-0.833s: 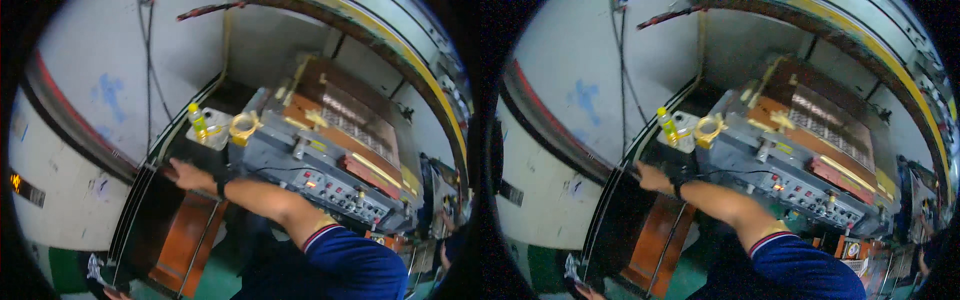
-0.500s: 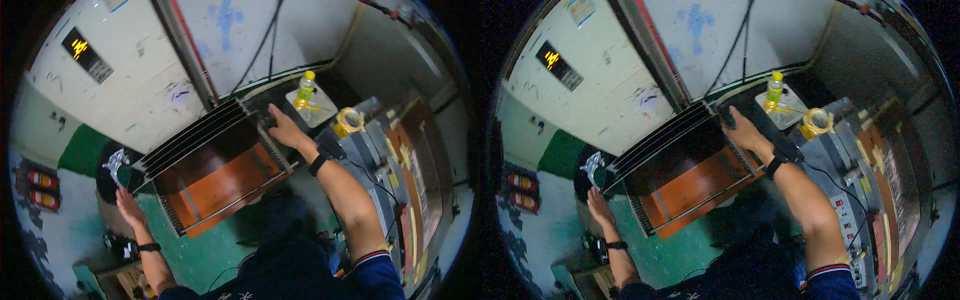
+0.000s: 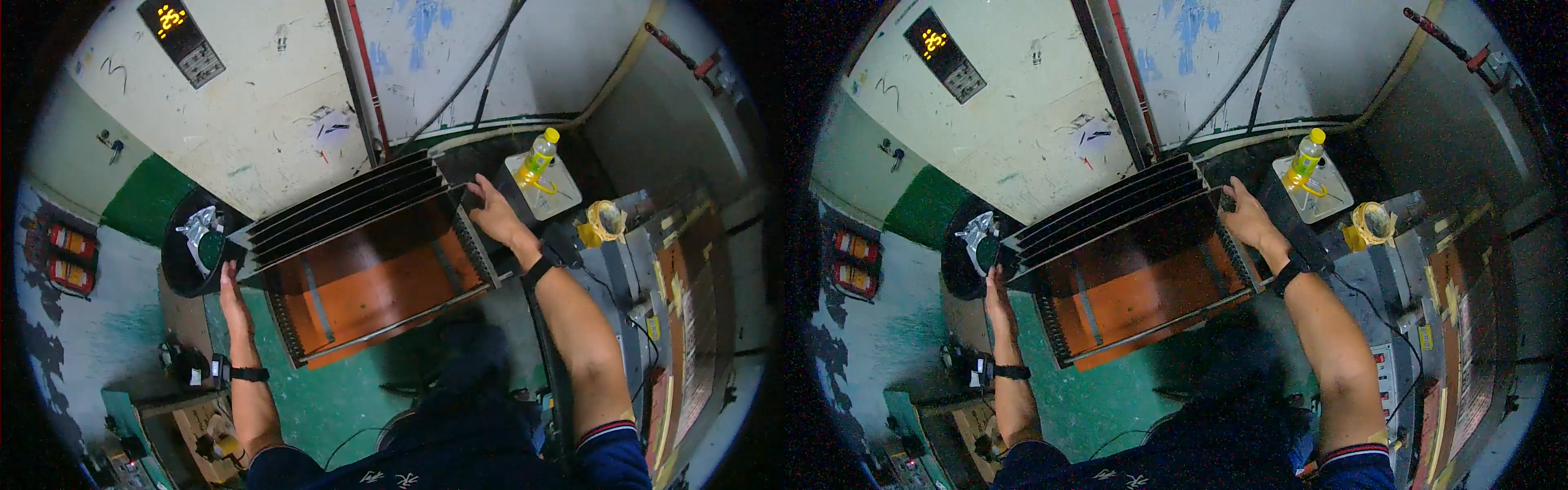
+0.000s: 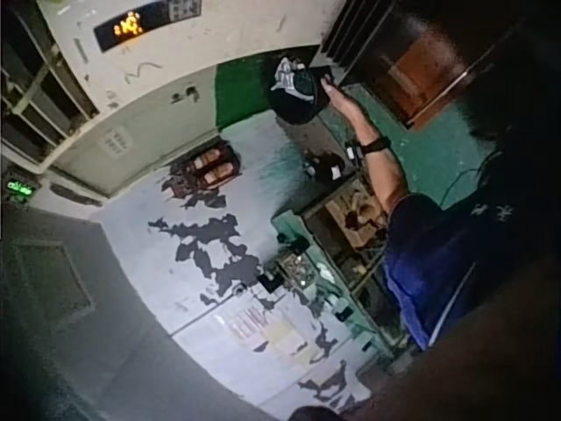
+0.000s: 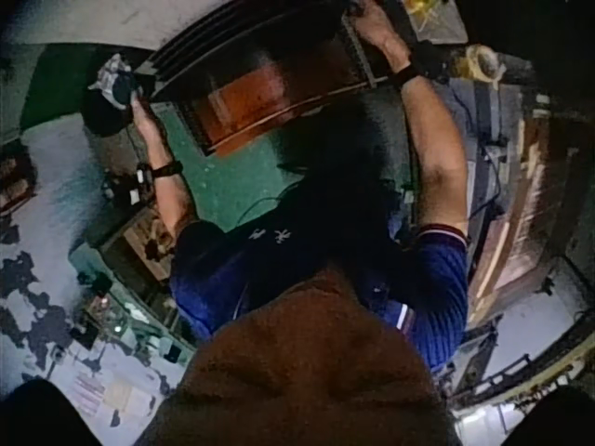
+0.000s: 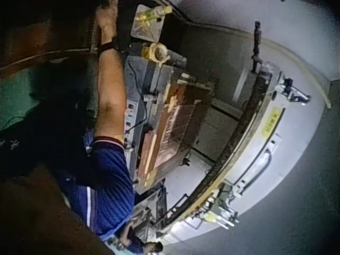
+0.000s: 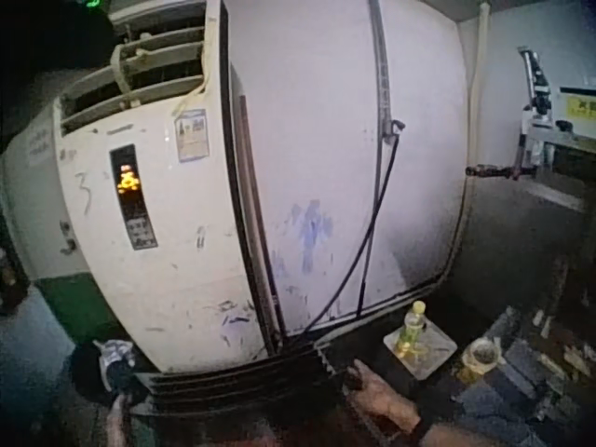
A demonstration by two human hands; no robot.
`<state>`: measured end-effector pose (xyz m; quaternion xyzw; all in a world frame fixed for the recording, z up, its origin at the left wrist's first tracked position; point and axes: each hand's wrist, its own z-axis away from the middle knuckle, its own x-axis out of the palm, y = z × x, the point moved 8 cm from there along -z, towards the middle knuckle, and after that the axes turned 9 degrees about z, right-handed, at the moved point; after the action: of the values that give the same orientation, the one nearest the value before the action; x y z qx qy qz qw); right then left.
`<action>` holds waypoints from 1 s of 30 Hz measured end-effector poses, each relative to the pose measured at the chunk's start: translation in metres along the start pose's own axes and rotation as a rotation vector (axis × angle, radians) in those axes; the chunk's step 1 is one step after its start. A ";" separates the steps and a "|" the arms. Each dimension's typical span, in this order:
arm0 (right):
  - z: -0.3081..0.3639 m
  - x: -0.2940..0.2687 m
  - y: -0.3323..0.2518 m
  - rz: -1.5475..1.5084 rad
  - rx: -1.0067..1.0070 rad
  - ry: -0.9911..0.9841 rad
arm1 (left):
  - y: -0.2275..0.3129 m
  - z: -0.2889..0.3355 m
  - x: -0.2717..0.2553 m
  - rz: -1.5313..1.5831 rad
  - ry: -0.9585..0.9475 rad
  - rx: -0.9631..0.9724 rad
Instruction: Operating a screen printing machine to print patterns onto sheets and placing them in a drying rack.
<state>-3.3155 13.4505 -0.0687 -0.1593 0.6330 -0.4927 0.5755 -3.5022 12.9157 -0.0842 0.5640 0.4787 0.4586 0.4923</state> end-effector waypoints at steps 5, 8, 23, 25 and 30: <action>0.012 -0.020 -0.007 0.310 0.035 0.081 | 0.032 0.017 0.015 -0.407 0.043 0.109; 0.015 -0.014 -0.016 0.552 -0.232 0.159 | 0.055 0.024 0.045 -0.835 -0.053 0.369; 0.012 0.046 0.000 0.989 -0.377 -0.007 | 0.000 0.047 0.082 -1.293 -0.368 0.415; 0.016 0.044 0.001 1.029 -0.352 -0.022 | 0.001 0.049 0.089 -1.260 -0.355 0.414; 0.069 -0.016 -0.011 0.596 -0.325 0.232 | 0.005 0.057 0.163 -0.875 -0.457 0.404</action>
<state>-3.2540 13.4274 -0.0401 0.0000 0.7829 -0.2108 0.5854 -3.4259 13.0704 -0.0771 0.4808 0.6286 -0.0253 0.6108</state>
